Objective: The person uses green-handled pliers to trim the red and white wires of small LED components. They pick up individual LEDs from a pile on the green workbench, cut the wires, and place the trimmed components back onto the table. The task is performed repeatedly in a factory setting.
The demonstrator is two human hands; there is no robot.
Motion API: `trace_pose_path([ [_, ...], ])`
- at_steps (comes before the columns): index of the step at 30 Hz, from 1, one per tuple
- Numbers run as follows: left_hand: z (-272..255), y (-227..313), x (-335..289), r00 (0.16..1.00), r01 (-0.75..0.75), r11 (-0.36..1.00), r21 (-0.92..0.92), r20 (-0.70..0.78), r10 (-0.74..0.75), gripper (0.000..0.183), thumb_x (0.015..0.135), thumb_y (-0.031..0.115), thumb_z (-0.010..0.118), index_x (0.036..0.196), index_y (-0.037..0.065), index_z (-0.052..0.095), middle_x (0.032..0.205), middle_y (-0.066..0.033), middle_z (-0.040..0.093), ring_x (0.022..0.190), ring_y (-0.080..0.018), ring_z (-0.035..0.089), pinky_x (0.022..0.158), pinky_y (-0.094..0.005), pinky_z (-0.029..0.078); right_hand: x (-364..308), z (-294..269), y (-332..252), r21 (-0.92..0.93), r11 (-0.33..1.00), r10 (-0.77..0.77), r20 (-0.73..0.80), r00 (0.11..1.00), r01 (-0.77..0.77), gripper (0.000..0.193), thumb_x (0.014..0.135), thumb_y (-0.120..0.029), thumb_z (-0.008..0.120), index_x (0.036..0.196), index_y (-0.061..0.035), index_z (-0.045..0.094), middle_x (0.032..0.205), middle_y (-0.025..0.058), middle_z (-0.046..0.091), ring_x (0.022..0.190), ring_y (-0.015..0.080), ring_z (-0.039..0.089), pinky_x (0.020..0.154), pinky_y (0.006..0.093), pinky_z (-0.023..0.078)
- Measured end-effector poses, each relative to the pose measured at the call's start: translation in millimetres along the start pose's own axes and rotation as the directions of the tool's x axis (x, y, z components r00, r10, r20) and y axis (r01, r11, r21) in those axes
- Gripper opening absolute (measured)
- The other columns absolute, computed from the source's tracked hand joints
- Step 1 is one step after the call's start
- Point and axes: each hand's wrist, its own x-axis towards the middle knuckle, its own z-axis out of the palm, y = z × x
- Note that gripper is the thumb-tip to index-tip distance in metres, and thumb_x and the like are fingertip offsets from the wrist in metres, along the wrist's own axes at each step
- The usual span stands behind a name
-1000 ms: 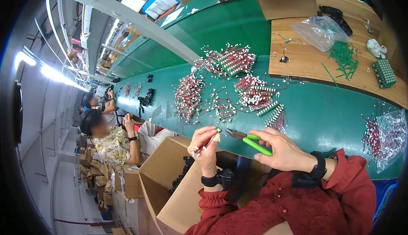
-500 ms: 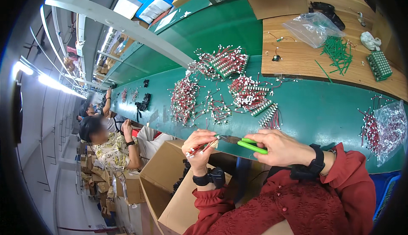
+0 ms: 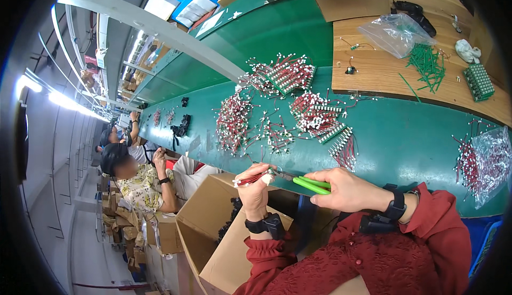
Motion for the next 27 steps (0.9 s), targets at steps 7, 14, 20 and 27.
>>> trace_pose_path([
  [7, 12.2, 15.8, 9.9, 0.982, -0.168, 0.963, 0.209, 0.120, 0.145, 0.024, 0.061, -0.007, 0.067, 0.085, -0.002, 0.067, 0.090, -0.0155, 0.064, 0.082, -0.0219, 0.061, 0.074, -0.0294, 0.048, -3.6, -5.3, 1.6, -0.237, 0.967, -0.110, -0.078, 0.991, 0.089, 0.050, 0.074, -0.018, 0.060, 0.116, 0.0065, 0.048, 0.096, 0.0194, 0.059, 0.079, 0.0256, 0.059, 0.073, 0.0328, 0.046],
  [14, 11.0, 12.8, 8.1, 0.992, -0.117, 0.962, 0.245, 0.069, 0.103, 0.015, 0.066, -0.007, 0.065, 0.080, -0.003, 0.066, 0.086, -0.0141, 0.065, 0.080, -0.0212, 0.061, 0.074, -0.0288, 0.048, -11.9, -6.0, 1.3, 0.382, 0.903, 0.172, 0.091, 0.981, -0.194, 0.038, 0.081, -0.011, 0.057, 0.116, 0.0020, 0.051, 0.088, 0.0043, 0.054, 0.070, 0.0082, 0.050, 0.060, 0.0219, 0.043],
  [20, -17.5, -21.1, -0.4, 0.969, 0.182, 0.929, -0.321, -0.104, -0.226, 0.015, 0.077, -0.003, 0.060, 0.092, -0.003, 0.060, 0.095, -0.0188, 0.061, 0.078, -0.0224, 0.060, 0.071, -0.0337, 0.052, -3.2, -11.7, -10.0, 0.787, 0.570, 0.183, 0.161, 0.970, -0.238, 0.037, 0.086, -0.014, 0.054, 0.119, -0.0003, 0.045, 0.091, 0.0055, 0.055, 0.075, 0.0088, 0.054, 0.062, 0.0209, 0.046],
  [27, -8.1, -38.6, 9.1, 0.971, 0.185, 0.893, -0.409, -0.065, -0.230, 0.021, 0.076, -0.002, 0.061, 0.097, -0.003, 0.058, 0.096, -0.0157, 0.061, 0.076, -0.0231, 0.060, 0.070, -0.0345, 0.051, 25.3, 1.9, 23.6, 0.746, 0.358, 0.338, 0.457, 0.823, -0.562, 0.034, 0.089, -0.025, 0.051, 0.116, -0.0056, 0.043, 0.106, 0.0134, 0.057, 0.097, 0.0199, 0.056, 0.078, 0.0381, 0.048],
])
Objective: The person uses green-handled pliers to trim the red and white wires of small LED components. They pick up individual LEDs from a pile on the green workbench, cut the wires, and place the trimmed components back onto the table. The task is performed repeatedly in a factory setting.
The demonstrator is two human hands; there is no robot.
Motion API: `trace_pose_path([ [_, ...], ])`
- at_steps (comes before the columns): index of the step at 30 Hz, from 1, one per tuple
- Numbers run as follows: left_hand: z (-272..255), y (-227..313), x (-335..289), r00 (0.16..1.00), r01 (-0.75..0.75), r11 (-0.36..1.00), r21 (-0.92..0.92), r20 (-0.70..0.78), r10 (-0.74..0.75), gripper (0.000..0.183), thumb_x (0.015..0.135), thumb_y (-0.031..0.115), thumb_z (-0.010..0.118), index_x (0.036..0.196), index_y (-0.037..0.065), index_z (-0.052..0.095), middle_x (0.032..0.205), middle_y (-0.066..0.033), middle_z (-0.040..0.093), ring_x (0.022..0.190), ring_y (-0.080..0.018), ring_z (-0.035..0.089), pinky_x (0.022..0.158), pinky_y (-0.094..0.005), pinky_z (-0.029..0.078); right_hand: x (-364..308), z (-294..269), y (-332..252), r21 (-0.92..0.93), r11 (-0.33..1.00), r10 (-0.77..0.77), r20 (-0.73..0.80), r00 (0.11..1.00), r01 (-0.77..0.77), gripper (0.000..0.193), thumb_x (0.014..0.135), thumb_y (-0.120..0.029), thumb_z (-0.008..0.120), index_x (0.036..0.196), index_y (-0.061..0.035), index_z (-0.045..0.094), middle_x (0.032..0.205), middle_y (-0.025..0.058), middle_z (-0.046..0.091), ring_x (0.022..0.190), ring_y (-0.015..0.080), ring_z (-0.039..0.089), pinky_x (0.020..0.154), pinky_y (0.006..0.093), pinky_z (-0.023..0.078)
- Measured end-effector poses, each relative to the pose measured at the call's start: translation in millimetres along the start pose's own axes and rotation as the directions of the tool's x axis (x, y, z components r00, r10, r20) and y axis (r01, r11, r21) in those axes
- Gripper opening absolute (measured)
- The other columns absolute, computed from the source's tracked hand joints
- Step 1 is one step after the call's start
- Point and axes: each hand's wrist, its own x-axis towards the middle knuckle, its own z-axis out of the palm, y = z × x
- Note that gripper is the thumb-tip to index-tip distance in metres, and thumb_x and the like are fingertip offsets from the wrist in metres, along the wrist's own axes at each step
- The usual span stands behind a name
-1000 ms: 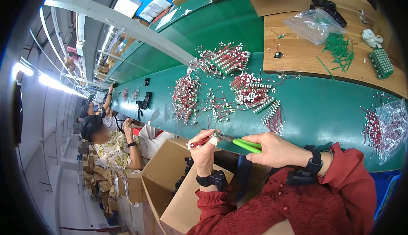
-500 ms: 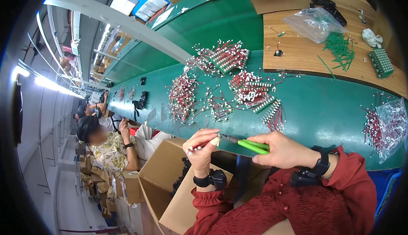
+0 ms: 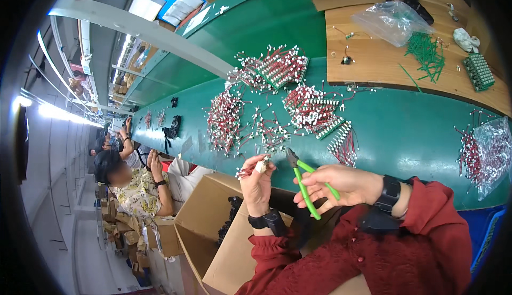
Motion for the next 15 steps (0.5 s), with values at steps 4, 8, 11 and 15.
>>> trace_pose_path([
  [4, 5.0, -2.6, -1.4, 0.999, -0.033, 0.973, 0.228, -0.006, 0.035, 0.020, 0.073, -0.003, 0.063, 0.093, -0.003, 0.059, 0.091, -0.0158, 0.062, 0.079, -0.0242, 0.061, 0.071, -0.0350, 0.051, -6.9, 7.1, 8.4, -0.451, 0.885, -0.163, -0.070, 0.984, 0.115, 0.043, 0.084, -0.026, 0.053, 0.117, -0.0004, 0.043, 0.101, 0.0144, 0.056, 0.095, 0.0222, 0.056, 0.081, 0.0368, 0.044],
  [8, 10.7, 0.5, -0.5, 0.982, -0.172, 0.957, 0.234, 0.121, 0.147, 0.019, 0.072, -0.003, 0.063, 0.091, -0.003, 0.059, 0.090, -0.0163, 0.062, 0.079, -0.0239, 0.061, 0.070, -0.0349, 0.051, -6.9, 4.1, 17.2, -0.960, 0.191, -0.680, 0.020, 0.733, 0.204, 0.059, 0.077, -0.023, 0.057, 0.125, 0.0046, 0.037, 0.097, 0.0211, 0.050, 0.086, 0.0326, 0.053, 0.078, 0.0373, 0.043],
  [11, 9.6, 5.4, -1.0, 0.966, -0.210, 0.941, 0.267, 0.208, 0.156, 0.019, 0.072, -0.004, 0.063, 0.091, -0.004, 0.059, 0.090, -0.0171, 0.062, 0.079, -0.0234, 0.060, 0.069, -0.0338, 0.051, -15.4, 12.7, 12.7, -0.968, 0.213, -0.677, -0.048, 0.735, 0.133, 0.058, 0.077, -0.024, 0.057, 0.125, 0.0023, 0.038, 0.095, 0.0185, 0.050, 0.084, 0.0310, 0.053, 0.077, 0.0376, 0.043],
  [15, 21.8, 11.4, 1.7, 0.997, -0.079, 0.957, 0.279, 0.036, 0.071, 0.019, 0.070, -0.007, 0.063, 0.089, -0.004, 0.060, 0.091, -0.0177, 0.062, 0.082, -0.0230, 0.060, 0.073, -0.0317, 0.049, -18.4, 14.1, 11.6, -0.948, 0.272, -0.634, -0.046, 0.772, 0.167, 0.058, 0.076, -0.024, 0.059, 0.125, 0.0006, 0.040, 0.095, 0.0170, 0.050, 0.087, 0.0296, 0.053, 0.077, 0.0371, 0.043],
])
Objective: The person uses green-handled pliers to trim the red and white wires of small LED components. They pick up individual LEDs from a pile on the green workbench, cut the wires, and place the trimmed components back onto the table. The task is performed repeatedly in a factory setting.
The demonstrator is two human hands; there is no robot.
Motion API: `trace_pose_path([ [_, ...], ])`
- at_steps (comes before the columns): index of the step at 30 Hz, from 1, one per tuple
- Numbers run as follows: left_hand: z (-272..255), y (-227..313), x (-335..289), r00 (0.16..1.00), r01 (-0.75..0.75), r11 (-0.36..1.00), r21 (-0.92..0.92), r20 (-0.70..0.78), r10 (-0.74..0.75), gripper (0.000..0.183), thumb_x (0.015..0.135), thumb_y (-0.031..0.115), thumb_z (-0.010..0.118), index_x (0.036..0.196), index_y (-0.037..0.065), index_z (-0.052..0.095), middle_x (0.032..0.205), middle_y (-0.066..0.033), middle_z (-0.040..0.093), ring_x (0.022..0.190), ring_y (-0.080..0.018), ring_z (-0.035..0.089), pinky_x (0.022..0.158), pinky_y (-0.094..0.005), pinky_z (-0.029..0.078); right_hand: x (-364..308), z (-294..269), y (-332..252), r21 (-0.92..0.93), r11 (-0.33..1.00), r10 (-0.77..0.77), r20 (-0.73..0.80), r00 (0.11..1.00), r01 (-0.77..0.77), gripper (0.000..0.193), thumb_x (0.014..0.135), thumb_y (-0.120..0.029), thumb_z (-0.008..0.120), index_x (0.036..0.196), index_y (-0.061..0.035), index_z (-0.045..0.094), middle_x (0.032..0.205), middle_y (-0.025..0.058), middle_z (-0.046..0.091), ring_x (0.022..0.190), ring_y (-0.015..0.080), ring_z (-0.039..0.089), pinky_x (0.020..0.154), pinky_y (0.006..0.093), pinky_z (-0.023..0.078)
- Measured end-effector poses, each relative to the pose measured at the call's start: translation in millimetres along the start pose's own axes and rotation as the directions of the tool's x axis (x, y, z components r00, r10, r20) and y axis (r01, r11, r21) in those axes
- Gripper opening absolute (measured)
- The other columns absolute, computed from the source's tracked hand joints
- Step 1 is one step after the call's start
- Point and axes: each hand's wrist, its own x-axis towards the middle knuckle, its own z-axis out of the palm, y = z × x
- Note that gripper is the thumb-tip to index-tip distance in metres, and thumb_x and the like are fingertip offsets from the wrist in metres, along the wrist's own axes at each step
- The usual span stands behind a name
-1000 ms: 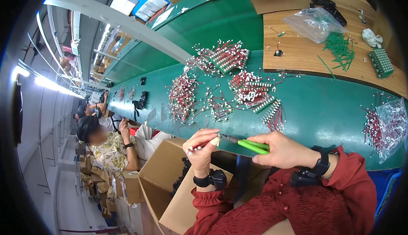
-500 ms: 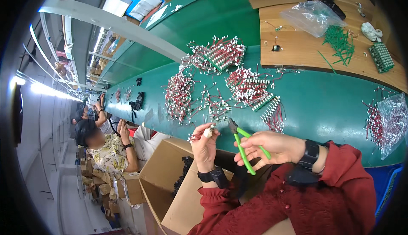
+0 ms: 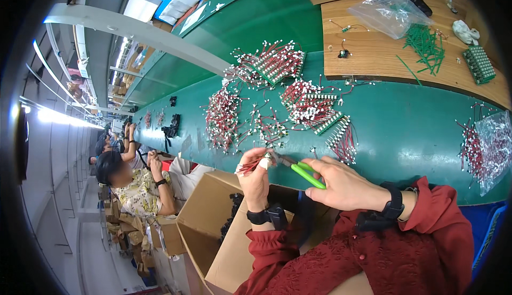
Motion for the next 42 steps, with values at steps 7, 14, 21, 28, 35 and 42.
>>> trace_pose_path([
  [7, -1.1, -4.6, 0.5, 0.971, -0.230, 0.965, 0.130, 0.103, 0.217, 0.019, 0.065, -0.009, 0.065, 0.083, -0.004, 0.064, 0.089, -0.0173, 0.063, 0.085, -0.0230, 0.060, 0.077, -0.0301, 0.048, -2.0, 3.7, 4.0, -0.043, 0.999, 0.008, -0.048, 0.999, -0.010, 0.056, 0.075, -0.024, 0.062, 0.122, 0.0002, 0.043, 0.096, 0.0161, 0.049, 0.089, 0.0299, 0.053, 0.078, 0.0369, 0.043],
  [14, -2.6, 9.6, -1.3, 0.970, -0.227, 0.931, 0.286, 0.152, 0.190, 0.017, 0.063, -0.010, 0.066, 0.078, -0.003, 0.065, 0.087, -0.0174, 0.063, 0.083, -0.0241, 0.061, 0.075, -0.0314, 0.048, -0.8, 1.3, 4.7, -0.169, 0.985, -0.027, -0.014, 1.000, 0.024, 0.057, 0.073, -0.024, 0.063, 0.121, 0.0010, 0.044, 0.091, 0.0164, 0.050, 0.087, 0.0321, 0.054, 0.077, 0.0381, 0.043],
  [21, -14.8, -10.7, -2.7, 0.994, -0.060, 0.944, -0.325, 0.071, 0.088, 0.018, 0.070, -0.006, 0.062, 0.088, -0.003, 0.062, 0.095, -0.0198, 0.060, 0.079, -0.0254, 0.060, 0.073, -0.0330, 0.049, 1.8, -1.5, 3.5, 0.815, 0.417, -0.031, 0.455, 0.890, -0.403, 0.054, 0.080, -0.026, 0.061, 0.122, 0.0022, 0.043, 0.080, 0.0009, 0.047, 0.070, 0.0130, 0.047, 0.064, 0.0260, 0.041],
  [28, 0.7, -7.7, -2.4, 1.000, -0.019, 0.984, -0.175, 0.008, 0.021, 0.019, 0.073, -0.006, 0.062, 0.092, -0.004, 0.059, 0.100, -0.0184, 0.059, 0.081, -0.0224, 0.060, 0.075, -0.0333, 0.049, 13.1, 8.3, 11.3, 0.001, 1.000, -0.004, -0.048, 0.999, 0.004, 0.057, 0.078, -0.025, 0.060, 0.125, -0.0018, 0.037, 0.099, 0.0159, 0.047, 0.093, 0.0270, 0.051, 0.079, 0.0353, 0.042],
  [35, -0.2, -0.7, 0.2, 0.986, -0.159, 0.982, 0.100, -0.025, 0.163, 0.015, 0.065, -0.008, 0.068, 0.078, -0.004, 0.061, 0.091, -0.0170, 0.061, 0.086, -0.0228, 0.059, 0.079, -0.0309, 0.047, 10.5, 4.4, 2.6, -0.054, 0.998, 0.030, 0.023, 0.999, -0.028, 0.056, 0.078, -0.026, 0.059, 0.124, -0.0028, 0.038, 0.103, 0.0165, 0.045, 0.091, 0.0289, 0.051, 0.078, 0.0375, 0.042],
  [42, -5.2, 2.9, 1.5, 0.979, -0.201, 0.975, 0.096, 0.065, 0.195, 0.018, 0.067, -0.009, 0.065, 0.082, -0.001, 0.059, 0.089, -0.0155, 0.061, 0.084, -0.0227, 0.058, 0.078, -0.0324, 0.046, 11.0, 2.7, 6.5, 0.142, 0.990, -0.031, 0.105, 0.994, 0.016, 0.052, 0.079, -0.024, 0.059, 0.121, -0.0001, 0.041, 0.089, 0.0119, 0.049, 0.079, 0.0246, 0.053, 0.073, 0.0355, 0.043],
])
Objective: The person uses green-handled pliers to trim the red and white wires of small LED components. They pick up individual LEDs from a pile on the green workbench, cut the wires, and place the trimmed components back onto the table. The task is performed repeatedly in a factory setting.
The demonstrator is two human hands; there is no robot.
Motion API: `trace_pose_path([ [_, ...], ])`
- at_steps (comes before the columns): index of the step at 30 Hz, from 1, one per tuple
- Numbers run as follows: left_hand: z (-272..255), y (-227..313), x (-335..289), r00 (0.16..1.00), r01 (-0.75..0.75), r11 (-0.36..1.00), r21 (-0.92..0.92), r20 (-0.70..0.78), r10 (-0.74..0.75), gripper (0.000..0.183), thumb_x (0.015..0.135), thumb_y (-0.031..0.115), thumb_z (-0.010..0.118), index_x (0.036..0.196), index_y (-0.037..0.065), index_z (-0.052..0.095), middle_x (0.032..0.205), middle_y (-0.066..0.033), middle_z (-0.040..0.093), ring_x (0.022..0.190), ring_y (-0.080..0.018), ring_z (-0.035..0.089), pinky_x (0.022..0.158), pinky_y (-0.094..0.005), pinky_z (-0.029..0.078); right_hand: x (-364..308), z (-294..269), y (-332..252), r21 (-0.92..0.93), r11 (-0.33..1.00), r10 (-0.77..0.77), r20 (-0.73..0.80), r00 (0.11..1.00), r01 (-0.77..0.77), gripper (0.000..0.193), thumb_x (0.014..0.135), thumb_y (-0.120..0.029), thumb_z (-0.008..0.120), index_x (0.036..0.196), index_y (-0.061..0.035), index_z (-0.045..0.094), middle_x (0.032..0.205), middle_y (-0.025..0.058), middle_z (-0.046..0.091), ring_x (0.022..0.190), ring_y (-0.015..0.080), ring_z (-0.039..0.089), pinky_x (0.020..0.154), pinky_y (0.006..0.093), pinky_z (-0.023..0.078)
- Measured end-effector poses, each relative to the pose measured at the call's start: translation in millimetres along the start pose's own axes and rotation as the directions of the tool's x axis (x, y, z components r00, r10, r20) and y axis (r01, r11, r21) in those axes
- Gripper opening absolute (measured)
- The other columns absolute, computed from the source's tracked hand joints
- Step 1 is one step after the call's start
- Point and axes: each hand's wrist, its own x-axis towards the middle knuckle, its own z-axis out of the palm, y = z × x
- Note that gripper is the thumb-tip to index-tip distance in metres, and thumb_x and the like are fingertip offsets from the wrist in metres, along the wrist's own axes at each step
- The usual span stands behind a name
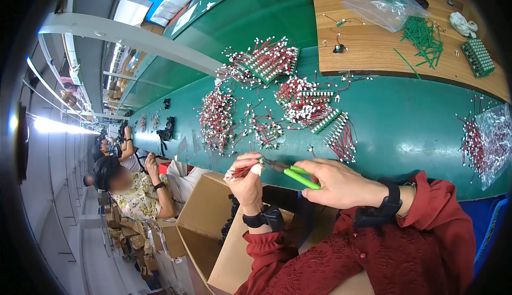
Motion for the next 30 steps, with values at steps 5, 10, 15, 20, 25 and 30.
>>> trace_pose_path([
  [5, -13.8, -17.4, -3.4, 0.990, 0.108, 0.933, -0.342, -0.052, -0.133, 0.015, 0.073, -0.004, 0.063, 0.087, 0.000, 0.060, 0.093, -0.0153, 0.059, 0.087, -0.0240, 0.057, 0.080, -0.0349, 0.048, 2.8, -1.3, -12.9, 0.674, 0.693, 0.095, 0.265, 0.960, -0.255, 0.052, 0.081, -0.027, 0.057, 0.121, 0.0030, 0.040, 0.097, 0.0136, 0.053, 0.084, 0.0198, 0.053, 0.074, 0.0314, 0.043],
  [10, 2.3, -10.4, -3.0, 0.976, 0.159, 0.959, -0.236, -0.107, -0.188, 0.018, 0.074, -0.005, 0.064, 0.092, -0.003, 0.060, 0.099, -0.0151, 0.058, 0.087, -0.0221, 0.058, 0.076, -0.0348, 0.051, 17.4, 6.7, -0.5, 0.024, 0.999, 0.040, -0.061, 0.997, -0.039, 0.059, 0.081, -0.030, 0.056, 0.125, 0.0013, 0.035, 0.100, 0.0170, 0.050, 0.096, 0.0297, 0.051, 0.087, 0.0376, 0.039],
  [15, 1.0, -4.1, -1.7, 0.973, 0.159, 0.975, -0.158, -0.144, -0.182, 0.019, 0.072, -0.007, 0.064, 0.090, -0.005, 0.061, 0.095, -0.0146, 0.061, 0.088, -0.0198, 0.057, 0.077, -0.0304, 0.049, 10.3, 12.1, 0.9, -0.115, 0.991, 0.054, -0.078, 0.995, -0.063, 0.062, 0.080, -0.031, 0.057, 0.128, -0.0005, 0.032, 0.106, 0.0207, 0.048, 0.101, 0.0346, 0.049, 0.091, 0.0418, 0.037],
  [20, -5.2, -4.0, 4.7, 1.000, -0.025, 0.989, 0.143, -0.003, 0.026, 0.021, 0.068, -0.011, 0.062, 0.088, -0.003, 0.060, 0.093, -0.0150, 0.060, 0.087, -0.0199, 0.058, 0.081, -0.0302, 0.046, 7.3, 6.4, -3.7, -0.264, 0.963, 0.035, -0.082, 0.996, -0.056, 0.059, 0.080, -0.029, 0.056, 0.126, 0.0004, 0.035, 0.103, 0.0218, 0.049, 0.098, 0.0361, 0.051, 0.084, 0.0430, 0.040],
  [25, -21.4, -11.0, 1.9, 0.998, -0.019, 0.997, -0.072, 0.053, 0.023, 0.020, 0.069, -0.009, 0.062, 0.088, -0.003, 0.061, 0.095, -0.0160, 0.060, 0.085, -0.0209, 0.058, 0.080, -0.0300, 0.047, 13.5, -5.6, -1.0, 0.150, 0.987, 0.028, 0.189, 0.982, -0.057, 0.051, 0.082, -0.027, 0.056, 0.122, -0.0002, 0.040, 0.089, 0.0105, 0.051, 0.078, 0.0214, 0.054, 0.067, 0.0347, 0.046],
  [30, -8.7, -18.2, 2.1, 0.956, 0.221, 0.918, -0.330, -0.113, -0.271, 0.017, 0.075, -0.002, 0.063, 0.092, -0.003, 0.059, 0.100, -0.0141, 0.058, 0.085, -0.0197, 0.058, 0.077, -0.0298, 0.050, 26.1, -0.5, -5.0, 0.661, 0.724, 0.111, 0.170, 0.979, -0.196, 0.051, 0.084, -0.030, 0.055, 0.121, 0.0013, 0.040, 0.085, 0.0013, 0.049, 0.070, 0.0106, 0.047, 0.059, 0.0264, 0.042],
])
